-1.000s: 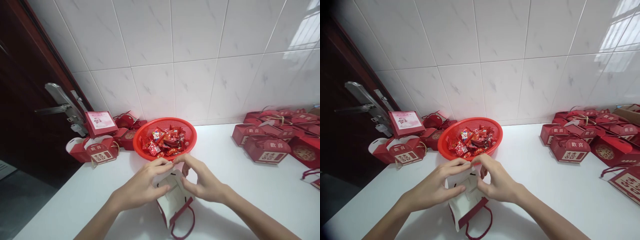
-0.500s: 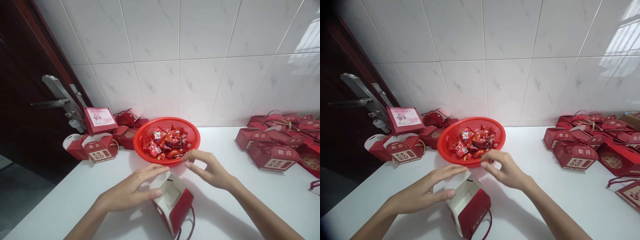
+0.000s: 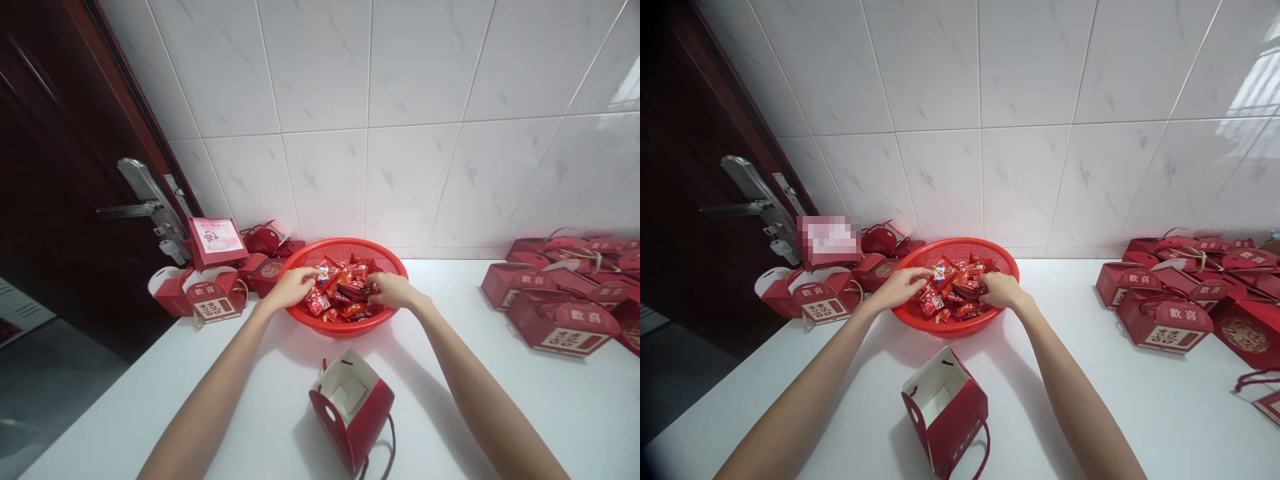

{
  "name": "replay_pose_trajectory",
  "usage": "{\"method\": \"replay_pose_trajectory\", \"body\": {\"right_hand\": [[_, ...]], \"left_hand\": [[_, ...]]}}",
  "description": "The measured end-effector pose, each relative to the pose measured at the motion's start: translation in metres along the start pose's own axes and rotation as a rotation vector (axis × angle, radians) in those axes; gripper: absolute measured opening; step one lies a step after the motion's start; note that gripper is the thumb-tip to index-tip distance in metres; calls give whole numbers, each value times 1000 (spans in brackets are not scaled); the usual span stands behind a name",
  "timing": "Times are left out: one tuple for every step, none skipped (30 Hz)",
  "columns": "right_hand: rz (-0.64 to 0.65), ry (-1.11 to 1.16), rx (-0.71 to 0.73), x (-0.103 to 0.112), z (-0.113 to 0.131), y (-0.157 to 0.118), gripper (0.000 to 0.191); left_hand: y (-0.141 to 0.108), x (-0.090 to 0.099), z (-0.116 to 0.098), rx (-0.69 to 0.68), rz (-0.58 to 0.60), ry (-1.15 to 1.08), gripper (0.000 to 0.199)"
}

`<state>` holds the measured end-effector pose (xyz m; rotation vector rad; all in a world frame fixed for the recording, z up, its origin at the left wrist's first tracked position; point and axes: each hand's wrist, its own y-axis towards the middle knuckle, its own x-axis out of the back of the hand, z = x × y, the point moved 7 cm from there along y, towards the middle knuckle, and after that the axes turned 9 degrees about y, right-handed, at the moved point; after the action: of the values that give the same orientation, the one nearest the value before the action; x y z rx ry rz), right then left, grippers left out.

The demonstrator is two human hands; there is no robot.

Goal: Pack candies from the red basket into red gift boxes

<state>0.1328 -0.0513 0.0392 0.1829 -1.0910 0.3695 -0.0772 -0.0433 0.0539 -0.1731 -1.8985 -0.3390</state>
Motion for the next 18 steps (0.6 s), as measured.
{"method": "replay_pose_trajectory", "body": {"right_hand": [[22, -18, -17, -3, -1, -2, 32], [38, -32, -27, -6, -1, -6, 40], [56, -48, -37, -8, -2, -9, 48], [77, -62, -47, -10, -3, -14, 57], [101, -70, -54, -11, -4, -17, 66], [123, -73, -60, -12, -5, -21, 72], [142, -68, -60, -13, -6, -24, 77], [154, -56, -56, -13, -7, -26, 81], [166, -44, -54, -14, -7, -27, 84], [178, -33, -55, -14, -7, -27, 86], [188, -24, -60, -16, -6, -27, 85], [194, -18, -67, -17, -5, -25, 82], [194, -16, -71, -18, -3, -24, 77], [181, -22, -68, -19, 0, -21, 69], [152, -34, -49, -20, 5, -19, 59], [109, -47, -17, -19, 10, -17, 49], [67, -53, 25, -18, 15, -15, 41], [37, -46, 68, -18, 20, -14, 36]], "left_hand": [[2, -6, 0, 5, 26, 75, 43], [1, -10, 0, 3, 43, 140, 44], [-1, -13, -2, -8, 56, 189, 44], [-4, -15, -5, -21, 66, 218, 45], [-7, -17, -8, -36, 77, 226, 45], [-10, -17, -10, -51, 95, 221, 46], [-12, -18, -12, -63, 120, 207, 47], [-12, -18, -13, -72, 152, 188, 49], [-11, -19, -14, -78, 188, 169, 50], [-7, -19, -15, -79, 224, 152, 52], [-2, -19, -15, -77, 256, 134, 53], [5, -19, -16, -71, 274, 121, 55], [13, -19, -17, -66, 282, 116, 56], [21, -19, -18, -62, 284, 117, 57], [29, -20, -20, -66, 290, 136, 56], [37, -23, -22, -68, 300, 169, 54], [43, -26, -23, -69, 316, 195, 50], [47, -30, -24, -69, 337, 220, 45]]}}
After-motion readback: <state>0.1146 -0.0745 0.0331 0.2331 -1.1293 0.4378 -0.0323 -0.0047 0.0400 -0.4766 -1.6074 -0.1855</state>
